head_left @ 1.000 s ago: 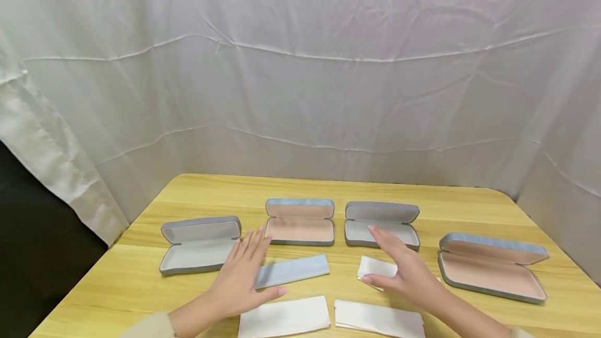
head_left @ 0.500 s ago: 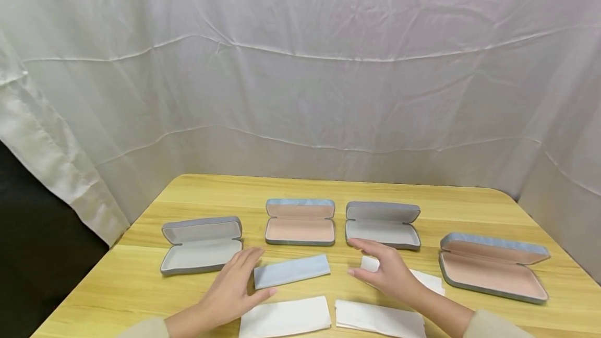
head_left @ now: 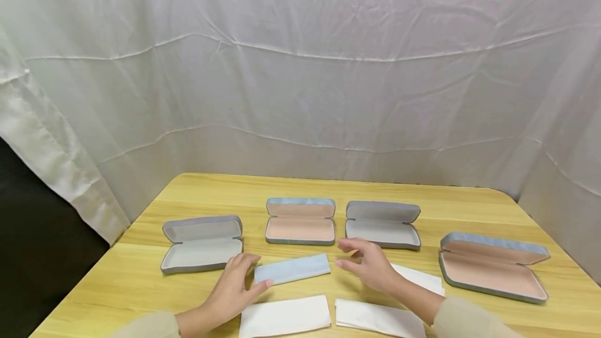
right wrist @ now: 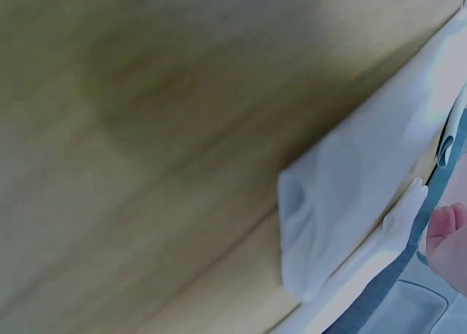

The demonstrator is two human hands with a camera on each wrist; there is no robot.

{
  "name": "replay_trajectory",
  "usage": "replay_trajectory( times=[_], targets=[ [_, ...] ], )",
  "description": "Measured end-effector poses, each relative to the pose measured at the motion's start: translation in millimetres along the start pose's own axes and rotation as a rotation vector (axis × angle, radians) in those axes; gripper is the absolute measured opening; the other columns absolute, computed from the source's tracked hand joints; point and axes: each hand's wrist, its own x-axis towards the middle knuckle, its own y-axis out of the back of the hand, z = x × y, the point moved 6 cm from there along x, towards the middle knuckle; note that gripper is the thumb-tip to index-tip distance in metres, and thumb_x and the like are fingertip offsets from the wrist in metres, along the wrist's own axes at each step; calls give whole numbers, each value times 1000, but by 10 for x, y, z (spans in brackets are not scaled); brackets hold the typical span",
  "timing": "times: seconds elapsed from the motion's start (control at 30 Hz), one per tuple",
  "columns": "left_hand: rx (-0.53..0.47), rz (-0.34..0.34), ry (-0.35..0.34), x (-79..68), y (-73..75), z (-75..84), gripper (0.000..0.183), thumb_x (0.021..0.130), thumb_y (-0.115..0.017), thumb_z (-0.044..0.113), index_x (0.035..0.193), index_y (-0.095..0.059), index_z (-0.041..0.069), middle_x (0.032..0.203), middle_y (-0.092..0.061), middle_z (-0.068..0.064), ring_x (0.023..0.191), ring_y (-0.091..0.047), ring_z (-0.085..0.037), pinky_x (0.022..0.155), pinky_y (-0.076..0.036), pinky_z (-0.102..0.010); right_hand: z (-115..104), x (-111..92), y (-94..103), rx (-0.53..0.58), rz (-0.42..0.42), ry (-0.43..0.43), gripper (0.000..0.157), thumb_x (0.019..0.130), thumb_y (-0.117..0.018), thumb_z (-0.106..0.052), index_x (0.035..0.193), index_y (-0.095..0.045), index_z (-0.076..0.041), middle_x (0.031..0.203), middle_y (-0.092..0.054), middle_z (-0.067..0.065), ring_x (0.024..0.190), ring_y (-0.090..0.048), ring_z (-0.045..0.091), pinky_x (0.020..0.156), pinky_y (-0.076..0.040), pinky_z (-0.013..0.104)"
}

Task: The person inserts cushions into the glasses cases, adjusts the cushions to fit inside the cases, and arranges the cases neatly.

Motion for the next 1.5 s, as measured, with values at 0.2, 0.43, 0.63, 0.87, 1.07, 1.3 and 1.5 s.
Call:
replay_trajectory(
  times=[0.2, 0.43, 0.63, 0.87, 1.07, 1.3, 1.5],
  targets=[
    [1, -10, 11, 12, -18, 0, 48, 79, -72, 36, 113, -61, 3, 110, -60, -5, 104, -53, -22, 87, -48, -42, 64, 38, -67, 35, -30, -68, 40, 82, -70, -15, 116, -61, 3, 100, -66, 15, 93, -59, 30, 71, -50, 20],
    [29, -51, 70, 35, -43, 10, 41, 79, -73, 26, 111, -62, 3, 101, -58, -4, 96, -52, -17, 79, -48, -37, 97, 98, -169, 106, -120, -89, 43, 83, -68, -13, 116, -57, 12, 94, -65, 17, 82, -58, 11, 69, -49, 17],
    [14, -79, 77, 61, -67, 6, 34, 79, -73, 20, 106, -63, 2, 97, -56, -5, 93, -52, -19, 78, -48, -37, 88, 153, -249, 99, -132, -99, 39, 82, -68, -10, 114, -59, 12, 81, -63, 9, 68, -50, 3, 59, -43, 16],
    [-12, -126, 50, 96, -84, 28, 30, 82, -70, 14, 105, -62, -2, 96, -53, -7, 89, -50, -17, 72, -46, -30, 57, 198, -327, 36, -154, -97, 33, 83, -66, -8, 110, -62, 10, 70, -56, 2, 57, -41, 3, 49, -33, 17],
    [-12, -179, 31, 145, -100, 65, 28, 81, -70, 10, 103, -60, -5, 95, -52, -10, 85, -50, -17, 68, -47, -27, 29, 208, -374, -48, -153, -105, 23, 83, -66, -7, 103, -65, 5, 68, -51, -1, 58, -40, 5, 51, -33, 18],
    [-20, -177, 49, 182, -85, 68, 24, 78, -72, 7, 95, -57, -2, 91, -52, -8, 82, -48, -17, 65, -44, -25, -9, 228, -419, -130, -205, -141, 19, 82, -67, -6, 99, -59, 0, 69, -46, -3, 56, -37, 7, 53, -33, 20],
    [-81, -191, 49, 206, -83, 65, 25, 77, -72, 4, 91, -53, 0, 87, -55, -7, 78, -48, -16, 63, -42, -23, -29, 236, -429, -160, -261, -164, 16, 82, -67, -5, 93, -55, -2, 69, -44, -1, 59, -38, 10, 57, -34, 22]
  ],
)
